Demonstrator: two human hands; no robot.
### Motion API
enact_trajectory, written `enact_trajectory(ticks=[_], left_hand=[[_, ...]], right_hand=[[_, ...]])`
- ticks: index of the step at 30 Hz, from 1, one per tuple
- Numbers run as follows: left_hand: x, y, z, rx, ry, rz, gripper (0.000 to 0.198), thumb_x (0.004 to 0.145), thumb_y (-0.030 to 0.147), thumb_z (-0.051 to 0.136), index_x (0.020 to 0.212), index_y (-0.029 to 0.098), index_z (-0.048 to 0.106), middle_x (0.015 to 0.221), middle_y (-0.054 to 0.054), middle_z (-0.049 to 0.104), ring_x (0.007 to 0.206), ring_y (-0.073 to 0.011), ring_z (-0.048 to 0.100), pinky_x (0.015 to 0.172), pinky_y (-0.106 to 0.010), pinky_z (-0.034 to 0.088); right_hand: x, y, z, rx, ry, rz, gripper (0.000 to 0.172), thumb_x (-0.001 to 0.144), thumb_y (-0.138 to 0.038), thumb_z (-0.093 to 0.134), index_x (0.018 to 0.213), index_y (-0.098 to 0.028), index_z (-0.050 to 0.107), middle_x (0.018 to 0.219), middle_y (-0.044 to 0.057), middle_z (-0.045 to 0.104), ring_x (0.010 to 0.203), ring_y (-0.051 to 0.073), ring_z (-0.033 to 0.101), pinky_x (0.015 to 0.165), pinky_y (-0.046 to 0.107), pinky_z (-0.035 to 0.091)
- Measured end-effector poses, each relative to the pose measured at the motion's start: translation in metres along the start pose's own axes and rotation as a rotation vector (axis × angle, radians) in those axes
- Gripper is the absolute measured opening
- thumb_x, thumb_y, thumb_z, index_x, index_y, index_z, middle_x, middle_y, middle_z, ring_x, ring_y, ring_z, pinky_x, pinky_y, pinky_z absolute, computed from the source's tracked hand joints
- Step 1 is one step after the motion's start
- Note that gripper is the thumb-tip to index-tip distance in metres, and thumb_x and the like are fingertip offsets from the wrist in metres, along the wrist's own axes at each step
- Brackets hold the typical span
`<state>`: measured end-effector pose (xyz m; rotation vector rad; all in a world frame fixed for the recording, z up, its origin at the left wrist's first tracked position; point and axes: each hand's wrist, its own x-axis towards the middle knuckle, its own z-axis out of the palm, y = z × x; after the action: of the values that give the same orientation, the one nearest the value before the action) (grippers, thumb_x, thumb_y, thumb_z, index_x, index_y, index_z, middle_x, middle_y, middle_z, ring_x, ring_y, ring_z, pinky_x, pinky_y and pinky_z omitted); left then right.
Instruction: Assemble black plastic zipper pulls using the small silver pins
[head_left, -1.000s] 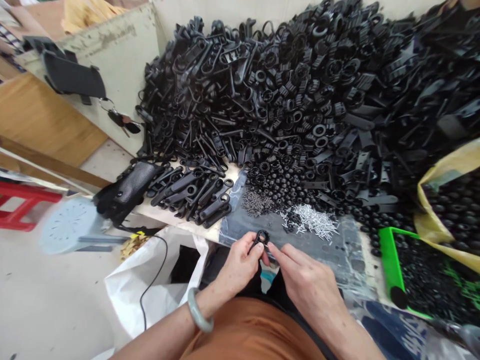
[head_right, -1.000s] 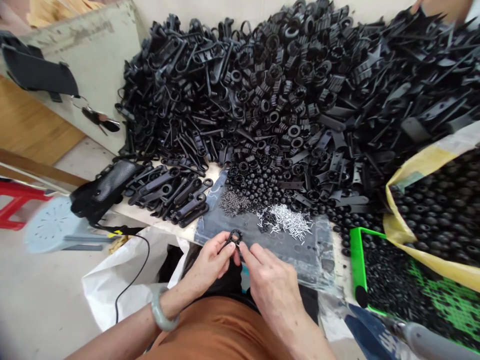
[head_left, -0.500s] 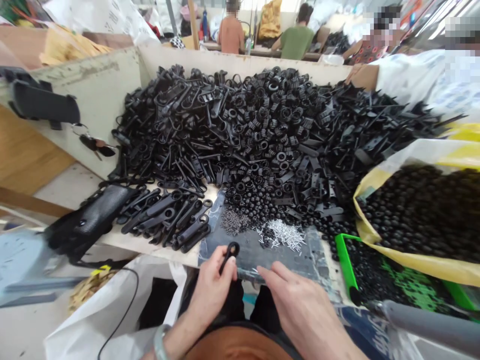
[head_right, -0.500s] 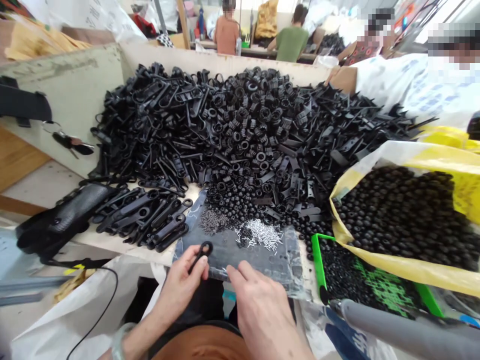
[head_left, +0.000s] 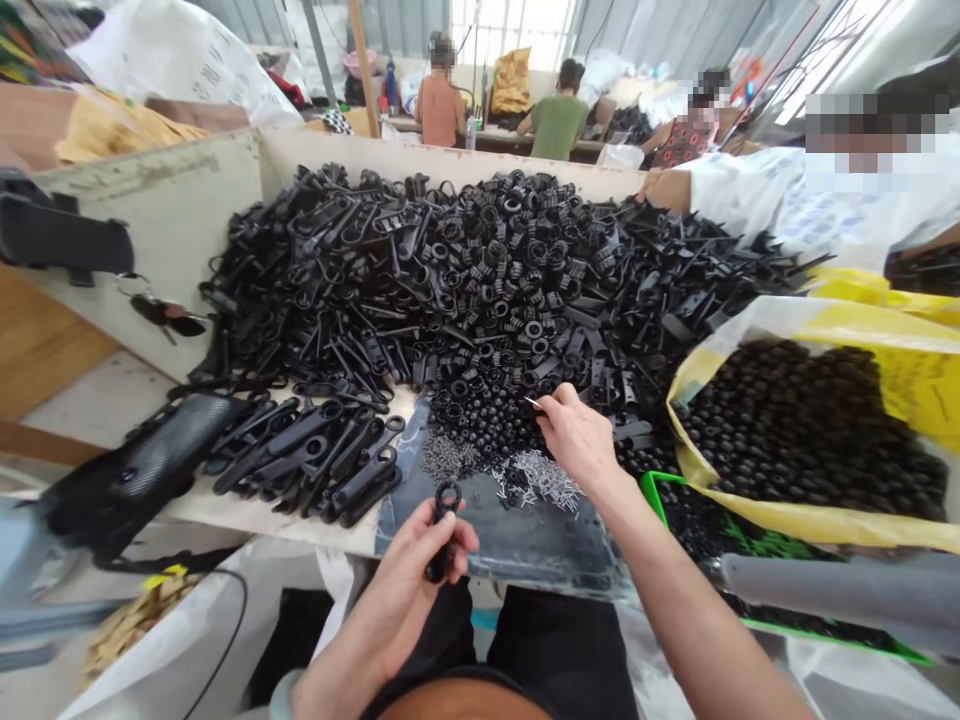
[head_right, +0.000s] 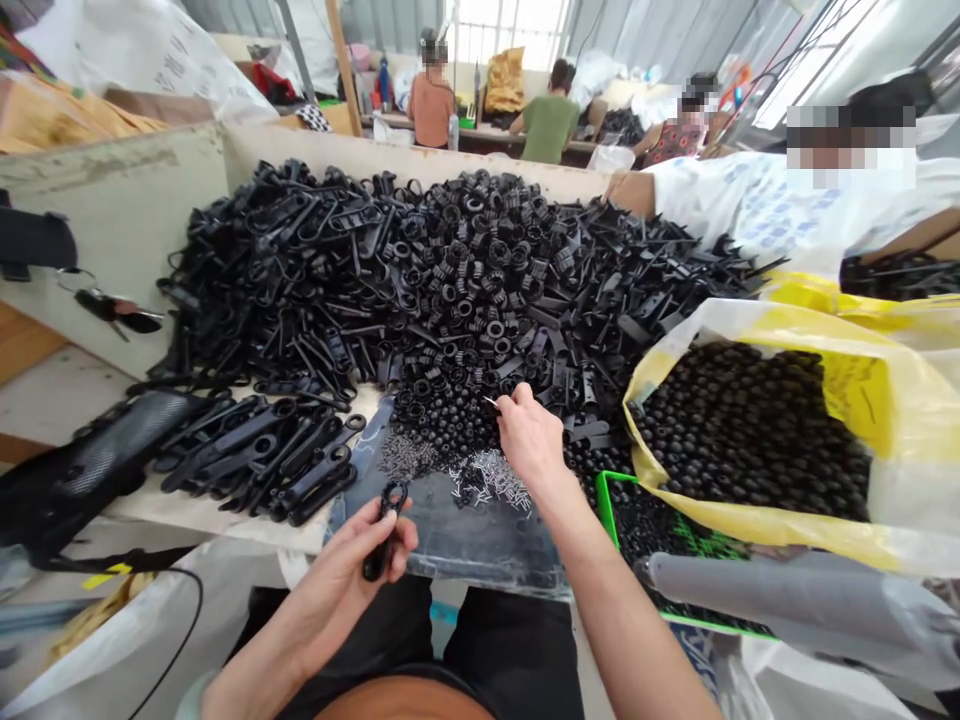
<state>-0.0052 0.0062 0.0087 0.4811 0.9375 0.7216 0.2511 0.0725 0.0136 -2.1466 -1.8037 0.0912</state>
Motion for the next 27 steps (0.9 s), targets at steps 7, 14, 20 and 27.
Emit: enact_trajectory(ticks=[7, 14, 20, 27], left_hand=[[0.005, 0.002, -0.001, -0.094, -0.038, -0.087, 0.038, 0.075, 0.032, 0.086, 0.099, 0.017, 0.061, 0.081, -0.005, 0.072, 0.064, -0.0124, 0.059, 0.061, -0.025, 0.040], [-0.001, -0.007, 0.027, -0.020, -0.047, 0.049, 0.044, 0.078, 0.043, 0.088, 0.103, 0.021, 0.060, 0.090, 0.001, 0.065, 0.066, -0.0069, 0.051, 0.063, -0.021, 0.041], [0.001, -0.012, 0.020, 0.207, 0.005, 0.240, 0.044, 0.082, 0.048, 0.082, 0.110, 0.022, 0.058, 0.078, 0.004, 0.059, 0.061, -0.0080, 0.044, 0.057, -0.020, 0.036], [-0.006, 0.013, -0.011, 0.602, -0.221, 0.190, 0.032, 0.089, 0.039, 0.074, 0.115, 0.023, 0.064, 0.090, -0.001, 0.064, 0.077, -0.0148, 0.055, 0.067, -0.024, 0.042]], right_hand=[[-0.027, -0.002, -0.019, 0.158, 0.019, -0.007, 0.018, 0.097, -0.033, 0.058, 0.099, -0.020, 0.071, 0.090, 0.004, 0.067, 0.071, 0.016, 0.060, 0.061, 0.026, 0.041], [-0.112, -0.067, 0.003, 1.131, -0.067, 0.265, 0.035, 0.086, -0.053, 0.073, 0.080, -0.020, 0.061, 0.066, -0.004, 0.058, 0.053, 0.011, 0.048, 0.051, 0.024, 0.044], [-0.121, -0.065, 0.014, 1.082, -0.126, 0.246, 0.040, 0.090, -0.056, 0.066, 0.072, -0.020, 0.058, 0.069, -0.003, 0.056, 0.056, 0.011, 0.046, 0.052, 0.023, 0.041], [-0.117, -0.035, -0.019, 0.823, -0.239, -0.102, 0.020, 0.098, -0.030, 0.061, 0.112, -0.023, 0.073, 0.106, 0.004, 0.072, 0.071, 0.013, 0.059, 0.067, 0.026, 0.049]])
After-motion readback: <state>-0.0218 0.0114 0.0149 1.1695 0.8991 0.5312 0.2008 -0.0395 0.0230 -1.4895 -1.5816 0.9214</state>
